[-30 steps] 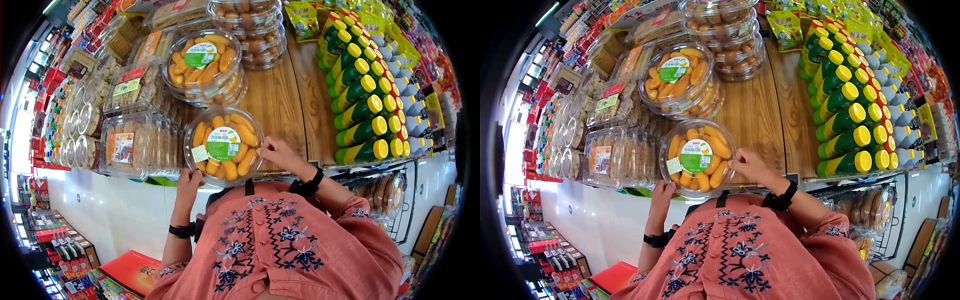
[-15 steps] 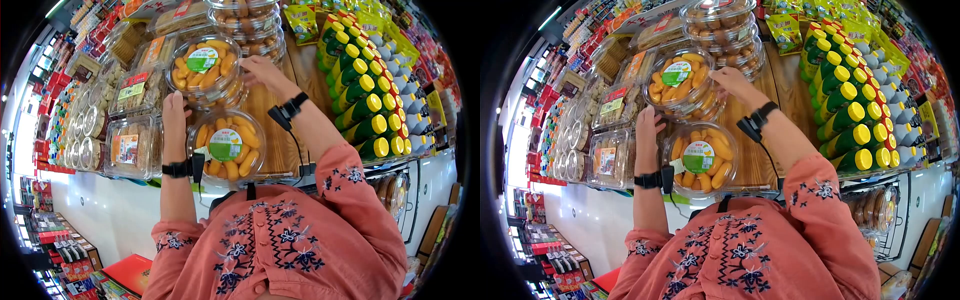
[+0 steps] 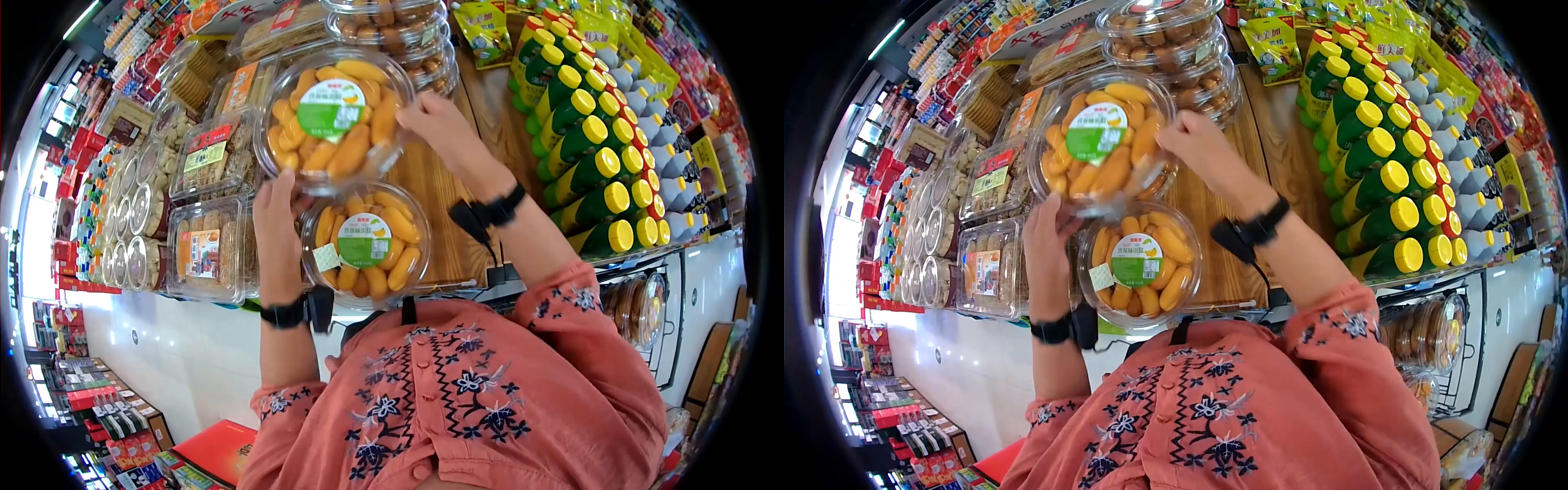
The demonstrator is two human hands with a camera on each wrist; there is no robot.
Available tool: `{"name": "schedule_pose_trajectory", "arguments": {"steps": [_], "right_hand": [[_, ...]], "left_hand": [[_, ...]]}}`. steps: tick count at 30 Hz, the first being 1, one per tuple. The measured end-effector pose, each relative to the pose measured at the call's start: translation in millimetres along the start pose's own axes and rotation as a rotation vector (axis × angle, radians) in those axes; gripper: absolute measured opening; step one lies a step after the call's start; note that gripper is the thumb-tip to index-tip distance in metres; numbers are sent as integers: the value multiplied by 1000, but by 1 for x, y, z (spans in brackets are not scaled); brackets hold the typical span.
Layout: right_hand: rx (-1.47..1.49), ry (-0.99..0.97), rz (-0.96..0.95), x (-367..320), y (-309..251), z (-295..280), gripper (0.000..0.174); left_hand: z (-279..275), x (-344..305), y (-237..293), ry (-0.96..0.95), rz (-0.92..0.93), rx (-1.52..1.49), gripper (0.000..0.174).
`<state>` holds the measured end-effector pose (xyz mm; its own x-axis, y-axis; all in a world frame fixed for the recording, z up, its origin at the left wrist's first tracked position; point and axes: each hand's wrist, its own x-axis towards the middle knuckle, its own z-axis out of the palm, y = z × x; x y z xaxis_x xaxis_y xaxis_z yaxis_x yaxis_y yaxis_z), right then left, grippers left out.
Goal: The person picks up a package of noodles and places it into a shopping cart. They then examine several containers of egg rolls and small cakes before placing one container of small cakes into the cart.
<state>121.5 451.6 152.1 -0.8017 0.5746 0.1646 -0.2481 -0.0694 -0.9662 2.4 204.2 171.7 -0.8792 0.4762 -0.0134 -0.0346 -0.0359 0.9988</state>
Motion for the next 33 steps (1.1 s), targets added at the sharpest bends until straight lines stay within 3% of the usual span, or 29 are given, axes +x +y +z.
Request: {"name": "schedule_pose_trajectory", "arguments": {"steps": [4, 7, 11, 15, 21, 24, 27, 33], "right_hand": [[-232, -22, 89, -79, 11, -9, 21], [-235, -91, 222, -123, 23, -9, 23], [-216, -228, 318, -145, 27, -13, 25], [-389, -236, 336, -109, 28, -31, 28], [-51, -82, 320, -2, 53, -21, 33], [43, -50, 410, 41, 76, -5, 41], [89, -127, 453, 65, 88, 1, 48], [-41, -80, 523, 87, 83, 13, 41]], "left_hand": [[-34, -52, -24, -43, -232, -19, 29], [-57, -92, -49, -29, -344, 167, 26], [-56, -121, -46, -36, -440, 92, 27], [-62, -122, -54, -51, -430, 146, 32], [-74, -122, -50, -115, -418, 362, 42], [-80, -128, -47, -130, -359, 476, 45], [-79, -131, -43, -110, -332, 520, 44], [-80, -134, -48, -108, -313, 452, 41]]}}
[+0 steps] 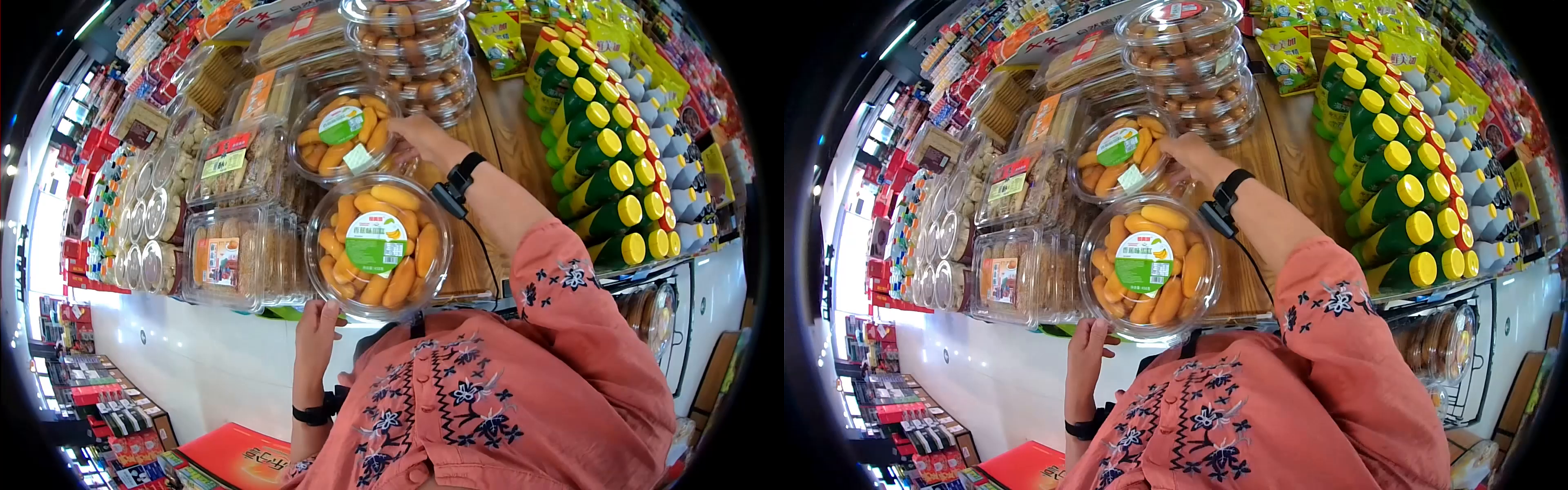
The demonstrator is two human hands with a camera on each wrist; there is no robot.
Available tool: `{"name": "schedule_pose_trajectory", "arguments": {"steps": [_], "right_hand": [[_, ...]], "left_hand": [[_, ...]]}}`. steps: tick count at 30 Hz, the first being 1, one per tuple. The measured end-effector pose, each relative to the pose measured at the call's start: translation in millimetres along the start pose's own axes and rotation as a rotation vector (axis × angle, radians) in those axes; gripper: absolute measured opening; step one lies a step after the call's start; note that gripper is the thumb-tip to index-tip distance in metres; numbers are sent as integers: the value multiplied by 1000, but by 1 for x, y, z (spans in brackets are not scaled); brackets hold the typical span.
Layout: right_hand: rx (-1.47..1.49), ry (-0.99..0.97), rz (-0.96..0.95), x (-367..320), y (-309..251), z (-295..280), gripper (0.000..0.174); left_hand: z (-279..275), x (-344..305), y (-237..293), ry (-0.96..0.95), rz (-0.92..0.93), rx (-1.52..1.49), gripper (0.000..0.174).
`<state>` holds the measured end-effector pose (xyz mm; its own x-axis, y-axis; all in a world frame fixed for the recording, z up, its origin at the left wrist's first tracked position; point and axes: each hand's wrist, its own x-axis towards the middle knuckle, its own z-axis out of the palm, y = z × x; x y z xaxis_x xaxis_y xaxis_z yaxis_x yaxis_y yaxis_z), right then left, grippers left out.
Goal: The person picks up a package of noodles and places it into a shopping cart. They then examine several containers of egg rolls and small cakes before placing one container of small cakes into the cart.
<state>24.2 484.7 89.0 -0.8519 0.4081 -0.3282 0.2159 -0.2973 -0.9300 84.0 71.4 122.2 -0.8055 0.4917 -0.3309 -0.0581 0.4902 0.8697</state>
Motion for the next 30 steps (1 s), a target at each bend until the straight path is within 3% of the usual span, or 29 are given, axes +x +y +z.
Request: {"name": "schedule_pose_trajectory", "arguments": {"steps": [6, 9, 12, 18, 24, 27, 28, 30], "right_hand": [[88, -40, -30, -8, -10, -1, 35], [94, -35, -30, -17, -5, -9, 24], [198, -60, -27, -34, -13, -16, 26], [135, -172, -208, -91, -45, -27, 18], [-146, -283, -154, -153, -45, -22, 21], [-249, -352, -139, -165, -30, -17, 23], [-295, -368, -134, -171, -31, -14, 24], [-329, -377, -147, -174, -25, -9, 28]], "left_hand": [[-3, 5, -1, -1, 2, -17, 38], [-2, 8, -3, -3, 4, -23, 38], [-4, 13, -9, 2, -10, -2, 38], [-5, 12, 0, -56, -105, -182, 40], [-7, 15, -21, -51, -13, -357, 58], [1, 9, 5, 73, -18, -424, 73], [-5, 9, 7, -25, -16, -392, 82], [-2, 18, -1, -97, 94, -508, 81]]}}
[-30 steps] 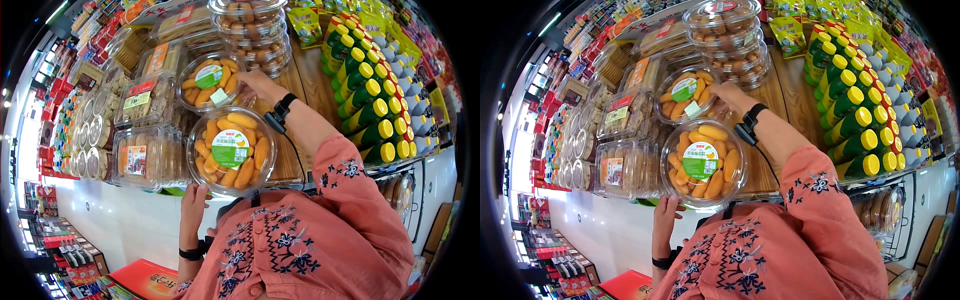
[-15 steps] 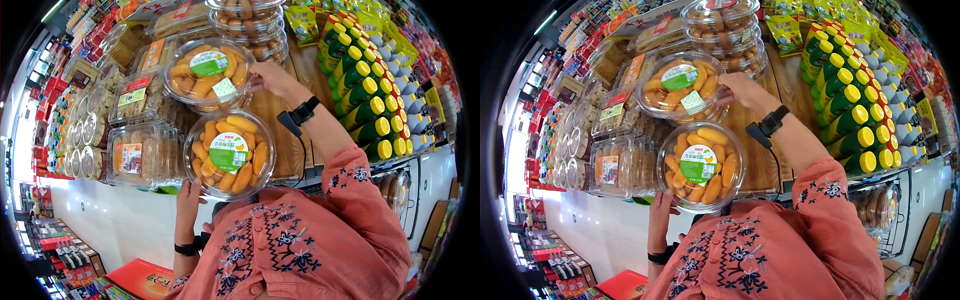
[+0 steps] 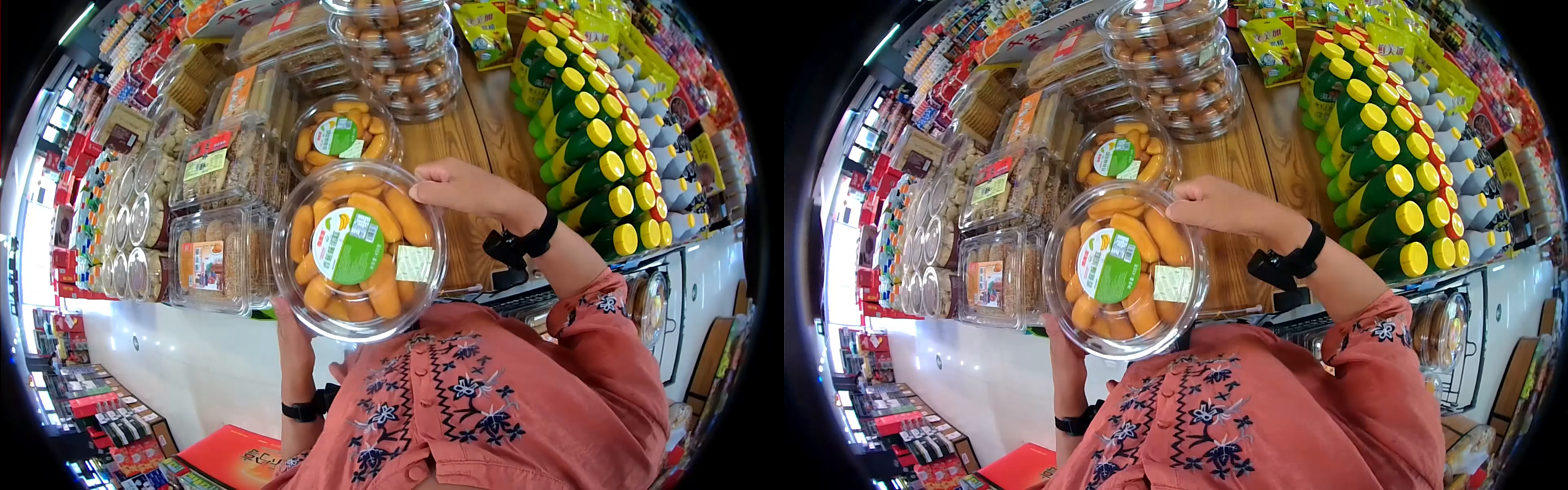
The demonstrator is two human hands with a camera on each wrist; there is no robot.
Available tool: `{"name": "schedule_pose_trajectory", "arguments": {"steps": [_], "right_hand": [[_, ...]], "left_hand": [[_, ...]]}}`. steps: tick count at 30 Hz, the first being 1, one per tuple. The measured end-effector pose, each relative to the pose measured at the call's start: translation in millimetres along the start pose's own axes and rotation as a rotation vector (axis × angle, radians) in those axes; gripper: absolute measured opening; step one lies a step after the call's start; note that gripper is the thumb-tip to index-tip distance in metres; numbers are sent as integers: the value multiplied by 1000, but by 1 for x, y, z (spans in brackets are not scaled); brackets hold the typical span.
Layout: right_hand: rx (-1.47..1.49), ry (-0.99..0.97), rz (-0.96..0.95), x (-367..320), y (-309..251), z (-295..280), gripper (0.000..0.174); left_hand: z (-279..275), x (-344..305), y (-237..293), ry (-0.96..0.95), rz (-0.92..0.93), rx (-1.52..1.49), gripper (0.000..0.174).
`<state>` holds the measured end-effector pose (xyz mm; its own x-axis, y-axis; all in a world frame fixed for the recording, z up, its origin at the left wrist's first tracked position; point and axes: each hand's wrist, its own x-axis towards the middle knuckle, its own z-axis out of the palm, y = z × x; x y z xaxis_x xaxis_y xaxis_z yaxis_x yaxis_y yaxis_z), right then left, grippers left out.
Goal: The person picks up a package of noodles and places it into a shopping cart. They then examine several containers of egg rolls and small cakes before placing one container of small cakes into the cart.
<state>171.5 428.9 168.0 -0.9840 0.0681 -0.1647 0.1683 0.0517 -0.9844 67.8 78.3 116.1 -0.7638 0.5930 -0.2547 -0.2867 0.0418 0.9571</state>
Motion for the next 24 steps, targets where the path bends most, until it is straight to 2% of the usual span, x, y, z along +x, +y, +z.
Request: {"name": "schedule_pose_trajectory", "arguments": {"steps": [1, 3, 7, 9, 11, 13, 14, 19, 24], "right_hand": [[-108, -3, -6, 1, 3, -3, 28], [-325, -11, -17, 6, 5, -13, 30], [41, 103, 93, 27, 2, -38, 36], [194, 197, 121, 59, 40, -64, 40], [324, 194, 168, 88, 75, -81, 44], [423, 192, 208, 113, 100, -83, 52], [448, 196, 212, 124, 112, -83, 53], [538, 216, 200, 155, 131, -69, 52], [408, 302, 204, 155, 121, -53, 37]], "left_hand": [[0, 4, -3, -47, 48, -59, 80], [-1, 1, 1, -65, -7, -72, 82], [-2, -3, 4, -11, -51, -17, 79], [3, -9, 9, 36, -38, 7, 75], [13, -15, 16, 98, 23, 22, 68], [19, -20, 23, 154, 50, 181, 62], [21, -22, 26, 183, 64, 260, 60], [24, -19, 32, 200, 58, 211, 57], [28, -17, 33, 253, 51, 206, 56]]}}
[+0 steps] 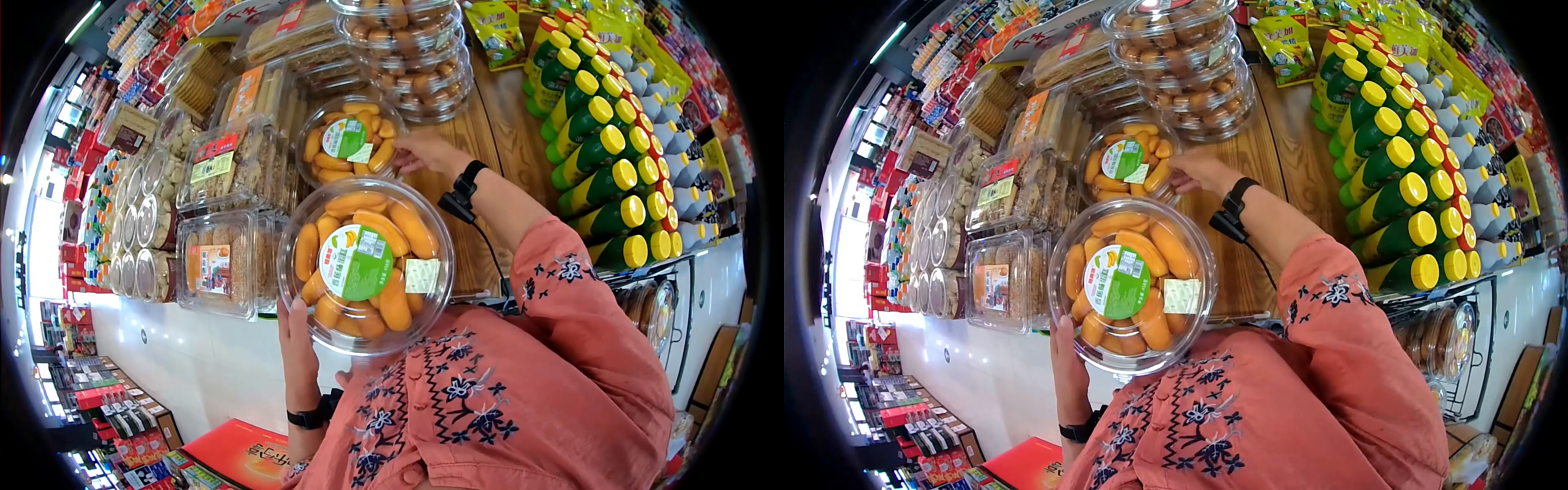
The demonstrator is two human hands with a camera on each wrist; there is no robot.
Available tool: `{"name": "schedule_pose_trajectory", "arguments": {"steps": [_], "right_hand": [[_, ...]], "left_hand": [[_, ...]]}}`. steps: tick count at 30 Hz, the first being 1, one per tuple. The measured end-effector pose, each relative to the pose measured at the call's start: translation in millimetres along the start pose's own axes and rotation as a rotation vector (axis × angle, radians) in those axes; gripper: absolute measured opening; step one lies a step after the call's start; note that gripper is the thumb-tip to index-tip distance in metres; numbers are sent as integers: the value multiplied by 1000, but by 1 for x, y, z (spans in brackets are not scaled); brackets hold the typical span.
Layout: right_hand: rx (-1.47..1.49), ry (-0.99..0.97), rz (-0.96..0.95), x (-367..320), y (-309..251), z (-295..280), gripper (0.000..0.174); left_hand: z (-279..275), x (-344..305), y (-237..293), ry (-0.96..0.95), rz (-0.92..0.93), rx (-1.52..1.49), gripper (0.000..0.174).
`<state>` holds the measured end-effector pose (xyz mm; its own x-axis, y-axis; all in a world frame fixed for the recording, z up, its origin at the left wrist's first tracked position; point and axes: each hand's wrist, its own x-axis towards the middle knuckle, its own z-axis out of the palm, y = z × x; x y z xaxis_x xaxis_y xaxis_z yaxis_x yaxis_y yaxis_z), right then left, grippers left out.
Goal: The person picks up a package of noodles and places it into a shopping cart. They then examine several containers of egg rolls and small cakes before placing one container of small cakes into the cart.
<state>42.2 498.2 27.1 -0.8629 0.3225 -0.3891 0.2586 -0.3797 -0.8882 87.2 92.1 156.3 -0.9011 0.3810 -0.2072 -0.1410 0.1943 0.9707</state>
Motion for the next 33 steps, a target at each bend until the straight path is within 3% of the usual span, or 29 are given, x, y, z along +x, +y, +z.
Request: {"name": "schedule_pose_trajectory", "arguments": {"steps": [16, 33], "right_hand": [[-7, 107, -286, -67, 9, 6, 24], [173, 233, -344, -92, 48, 15, 26]], "left_hand": [[-23, 13, -25, -90, -8, -68, 56], [-30, 12, -31, -109, -13, -137, 60]]}}
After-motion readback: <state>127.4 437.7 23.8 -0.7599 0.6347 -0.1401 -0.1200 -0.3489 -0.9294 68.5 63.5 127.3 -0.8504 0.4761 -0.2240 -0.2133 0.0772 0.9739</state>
